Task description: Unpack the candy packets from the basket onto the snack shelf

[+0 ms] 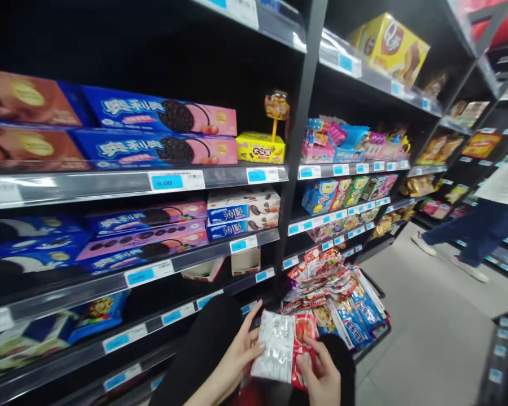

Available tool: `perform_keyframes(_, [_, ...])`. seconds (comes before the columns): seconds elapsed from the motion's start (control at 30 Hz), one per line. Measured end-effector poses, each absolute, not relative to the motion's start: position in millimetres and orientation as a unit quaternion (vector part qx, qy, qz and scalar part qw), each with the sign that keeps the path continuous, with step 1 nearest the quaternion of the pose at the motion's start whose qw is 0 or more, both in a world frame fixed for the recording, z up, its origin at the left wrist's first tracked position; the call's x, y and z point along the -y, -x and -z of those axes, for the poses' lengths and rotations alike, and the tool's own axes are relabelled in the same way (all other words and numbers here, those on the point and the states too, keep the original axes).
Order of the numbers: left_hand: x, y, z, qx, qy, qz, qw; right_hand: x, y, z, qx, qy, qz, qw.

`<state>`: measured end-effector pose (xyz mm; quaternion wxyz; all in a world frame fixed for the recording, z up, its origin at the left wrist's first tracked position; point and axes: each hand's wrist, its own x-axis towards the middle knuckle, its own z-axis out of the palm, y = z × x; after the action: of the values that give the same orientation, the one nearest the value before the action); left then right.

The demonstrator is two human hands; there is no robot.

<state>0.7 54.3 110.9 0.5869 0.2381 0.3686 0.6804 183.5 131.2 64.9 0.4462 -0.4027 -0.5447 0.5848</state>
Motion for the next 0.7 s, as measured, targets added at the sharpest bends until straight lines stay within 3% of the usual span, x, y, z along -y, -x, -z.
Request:
perform_keyframes(0.1, [-16.7,0.9,-137.5,-0.417,-0.274,-0.651,0.573,-102.3,-190.1,-95.4,0.605,0.373,-0.567,0.416])
perform_keyframes(0.3, [60.1,2.3,-168.7,-0.516,-0.275,-0.625,0.517,-55.3,-198.0,-109.8,0.581,0.264,-0.709,0.302])
perform_keyframes(0.5, [94.9,-9.4,-192.9,-0.692,-0.311,-0.575,0.305,-42.3,-189.4,-142.8,0.674,0.261,-0.617,0.311])
perform_keyframes(0.7, [95.5,-17.5,-225.4,-0.726,-0.394,-0.554,0.102,-63.4,-183.4,-190.4,0.734,0.222,-0.597,0.237])
